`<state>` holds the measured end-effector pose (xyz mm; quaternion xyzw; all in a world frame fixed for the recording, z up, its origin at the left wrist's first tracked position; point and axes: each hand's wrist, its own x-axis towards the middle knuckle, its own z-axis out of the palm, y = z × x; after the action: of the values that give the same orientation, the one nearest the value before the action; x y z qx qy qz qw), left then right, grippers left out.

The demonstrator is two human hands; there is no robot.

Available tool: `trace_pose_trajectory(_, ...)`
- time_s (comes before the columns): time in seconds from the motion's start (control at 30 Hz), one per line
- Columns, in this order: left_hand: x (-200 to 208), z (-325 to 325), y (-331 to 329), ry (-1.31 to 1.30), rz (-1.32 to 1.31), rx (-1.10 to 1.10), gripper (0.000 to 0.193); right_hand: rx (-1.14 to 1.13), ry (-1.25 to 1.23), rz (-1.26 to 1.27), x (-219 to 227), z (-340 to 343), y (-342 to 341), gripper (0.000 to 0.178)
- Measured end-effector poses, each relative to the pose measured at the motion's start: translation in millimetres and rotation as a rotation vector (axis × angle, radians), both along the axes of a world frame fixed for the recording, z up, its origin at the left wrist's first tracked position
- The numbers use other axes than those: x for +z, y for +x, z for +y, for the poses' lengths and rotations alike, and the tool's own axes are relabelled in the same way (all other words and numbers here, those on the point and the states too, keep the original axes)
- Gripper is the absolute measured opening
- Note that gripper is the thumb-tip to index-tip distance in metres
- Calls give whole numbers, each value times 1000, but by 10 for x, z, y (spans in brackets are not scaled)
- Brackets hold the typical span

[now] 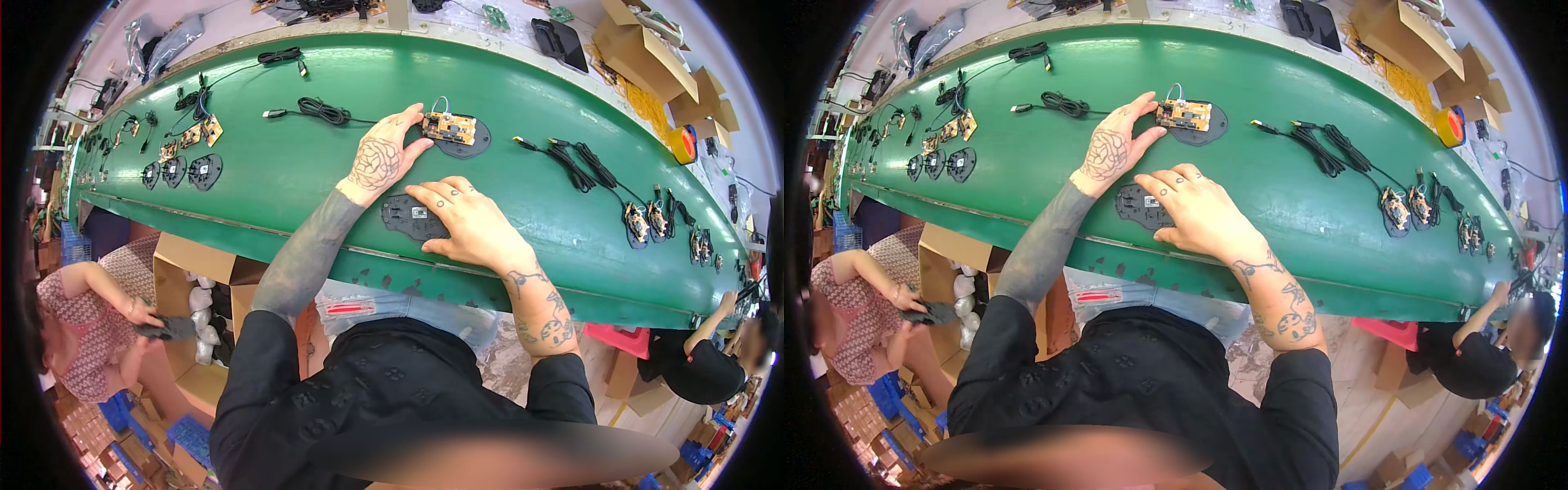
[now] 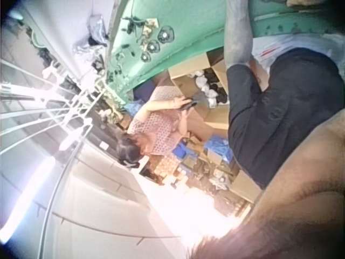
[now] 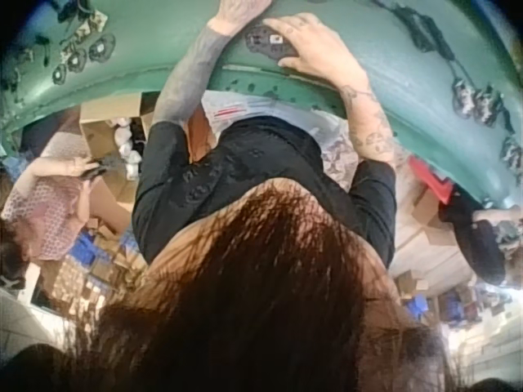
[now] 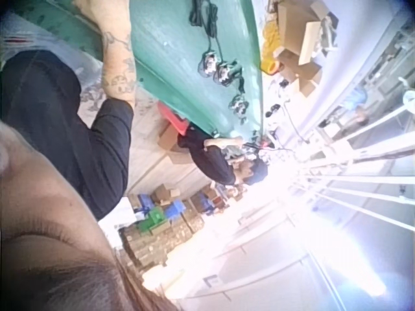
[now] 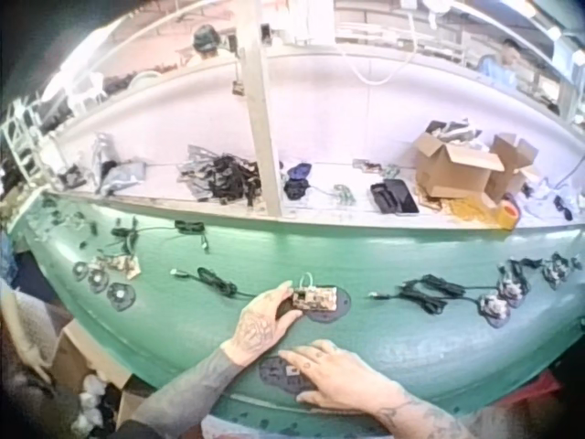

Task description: The person assembles computer mice on a conveyor belt by fitting circuit boards with attached cables onto mouse bases by hand.

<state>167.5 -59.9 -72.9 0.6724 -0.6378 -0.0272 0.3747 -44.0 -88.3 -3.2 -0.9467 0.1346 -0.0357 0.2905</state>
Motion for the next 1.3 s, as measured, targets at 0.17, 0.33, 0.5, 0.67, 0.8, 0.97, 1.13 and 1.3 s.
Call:
trace_pose_trajectory(0.17,60,126,27,-77,-14,-17,56,-11,33,-22,0,-5,22,81)
trace_pose_trajectory(0.33,73,169,82,-61,48,-17,42,18,1,-59,-44,18,64,78)
trace_pose_trajectory(0.5,48,177,68,-8,24,-26,29,10,4,-35,-4,9,111,76)
trace_pose_trajectory(0.67,-1,190,120,-45,29,-45,24,-5,-8,-26,-1,12,175,76)
trace_pose_trajectory(0.8,40,168,125,-100,89,-94,17,-1,-12,-64,-29,9,204,76)
trace_pose_trajectory(0.97,4,128,-1,-118,171,-115,16,-53,-19,-55,-137,-6,169,75)
trace_pose_trajectory(1.13,50,150,87,-102,144,-143,14,-82,-12,-46,-125,-30,216,72)
trace_pose_trajectory(1.3,56,190,249,-103,115,-123,14,-93,61,-108,-106,-41,305,65)
